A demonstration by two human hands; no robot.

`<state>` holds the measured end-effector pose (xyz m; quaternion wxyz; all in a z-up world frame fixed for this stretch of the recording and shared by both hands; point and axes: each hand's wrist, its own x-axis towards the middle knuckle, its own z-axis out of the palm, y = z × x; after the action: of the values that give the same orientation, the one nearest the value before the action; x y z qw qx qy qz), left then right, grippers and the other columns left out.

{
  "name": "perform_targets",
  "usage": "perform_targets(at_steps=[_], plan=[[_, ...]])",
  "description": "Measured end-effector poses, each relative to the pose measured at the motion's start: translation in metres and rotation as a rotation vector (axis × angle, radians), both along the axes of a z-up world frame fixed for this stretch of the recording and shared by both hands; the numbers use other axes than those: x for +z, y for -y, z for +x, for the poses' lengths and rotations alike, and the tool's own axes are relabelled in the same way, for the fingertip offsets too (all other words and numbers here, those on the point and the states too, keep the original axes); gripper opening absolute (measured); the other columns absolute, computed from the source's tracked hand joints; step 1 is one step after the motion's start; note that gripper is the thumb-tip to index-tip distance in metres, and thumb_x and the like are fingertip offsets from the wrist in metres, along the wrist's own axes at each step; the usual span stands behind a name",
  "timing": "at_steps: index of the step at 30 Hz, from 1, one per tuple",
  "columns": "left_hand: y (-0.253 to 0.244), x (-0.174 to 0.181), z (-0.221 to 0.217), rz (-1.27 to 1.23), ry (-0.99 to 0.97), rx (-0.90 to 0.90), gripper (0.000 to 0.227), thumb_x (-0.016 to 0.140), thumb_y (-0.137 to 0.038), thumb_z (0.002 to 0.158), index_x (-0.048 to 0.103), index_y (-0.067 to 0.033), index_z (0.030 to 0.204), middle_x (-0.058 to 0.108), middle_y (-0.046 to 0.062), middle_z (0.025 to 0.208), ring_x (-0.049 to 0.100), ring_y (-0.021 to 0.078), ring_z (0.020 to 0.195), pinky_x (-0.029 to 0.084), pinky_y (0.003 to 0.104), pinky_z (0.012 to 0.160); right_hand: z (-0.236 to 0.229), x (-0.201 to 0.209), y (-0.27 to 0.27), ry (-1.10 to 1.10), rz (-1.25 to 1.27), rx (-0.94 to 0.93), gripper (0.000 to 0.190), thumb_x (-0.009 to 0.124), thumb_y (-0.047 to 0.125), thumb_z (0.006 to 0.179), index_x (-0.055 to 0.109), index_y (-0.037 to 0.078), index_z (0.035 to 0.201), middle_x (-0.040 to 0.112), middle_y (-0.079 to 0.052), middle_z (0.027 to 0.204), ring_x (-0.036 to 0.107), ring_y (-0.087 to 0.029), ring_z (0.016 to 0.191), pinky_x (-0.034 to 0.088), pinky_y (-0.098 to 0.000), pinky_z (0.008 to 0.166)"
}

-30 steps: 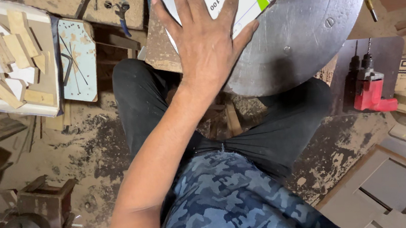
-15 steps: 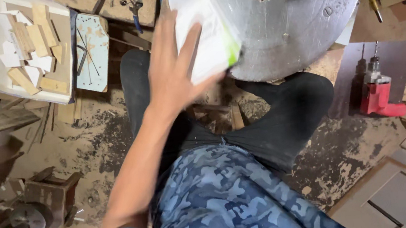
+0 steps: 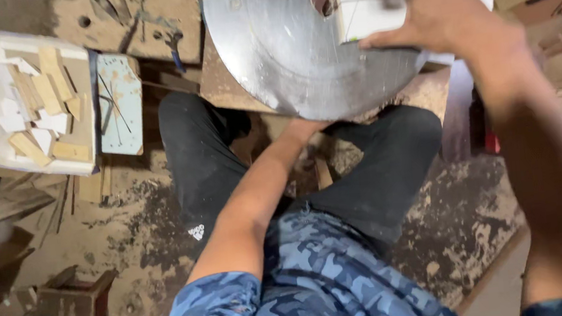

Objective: The person repeatedly scrapes the surface of a white cardboard box with a metal tool while seated. They flip the box to work on different sides and then place the box into a white tray with other pieces.

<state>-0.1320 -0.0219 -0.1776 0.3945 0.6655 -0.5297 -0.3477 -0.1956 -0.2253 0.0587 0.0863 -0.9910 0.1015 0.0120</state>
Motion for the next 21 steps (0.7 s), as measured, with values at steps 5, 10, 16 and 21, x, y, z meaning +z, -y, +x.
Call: perform_targets(at_steps=[5, 10, 16, 21], plan=[[-0.037, 0.081, -0.034, 0.128, 0.239, -0.075, 0.031, 0.059, -0.037, 0.108, 0.071, -0.0139, 0.125, 0.071, 0.011, 0.125, 0.064, 0.0319, 0.119, 0.051, 0.043, 0.108, -0.004, -0.005, -0.015, 0.156, -0.201, 0.098, 0.098, 0.084, 0.065, 0.078, 0.058, -0.007, 0.139, 0.04, -0.034, 0.156, 0.032, -0.044, 0.151, 0.017, -0.0599, 0.122], [-0.098, 0.18, -0.031, -0.552, 0.286, 0.239, 0.018, 0.061, -0.019, 0.11, 0.067, -0.0065, 0.121, 0.068, 0.006, 0.124, 0.063, 0.0233, 0.109, 0.05, 0.04, 0.093, -0.026, -0.017, -0.068, 0.267, -0.104, -0.08, 0.092, 0.091, 0.056, 0.086, 0.051, -0.004, 0.141, 0.045, -0.028, 0.144, 0.041, -0.046, 0.139, 0.025, -0.0617, 0.12], [-0.08, 0.218, 0.0, -0.194, 0.49, 0.48, 0.05, 0.067, -0.04, 0.098, 0.067, 0.0001, 0.128, 0.063, 0.011, 0.108, 0.056, 0.0286, 0.103, 0.038, 0.047, 0.087, -0.042, -0.007, -0.131, 0.242, -0.185, -0.189, 0.094, 0.091, 0.041, 0.077, 0.047, -0.004, 0.147, 0.048, -0.026, 0.145, 0.046, -0.043, 0.133, 0.033, -0.0573, 0.113], [-0.075, 0.219, 0.006, -0.12, 0.587, 0.476, 0.065, 0.064, -0.045, 0.099, 0.061, 0.0084, 0.135, 0.062, 0.018, 0.112, 0.055, 0.0319, 0.102, 0.039, 0.048, 0.089, -0.057, 0.016, -0.142, 0.129, -0.074, -0.176, 0.089, 0.085, 0.044, 0.078, 0.051, -0.008, 0.142, 0.054, -0.029, 0.133, 0.052, -0.045, 0.117, 0.038, -0.0555, 0.1]])
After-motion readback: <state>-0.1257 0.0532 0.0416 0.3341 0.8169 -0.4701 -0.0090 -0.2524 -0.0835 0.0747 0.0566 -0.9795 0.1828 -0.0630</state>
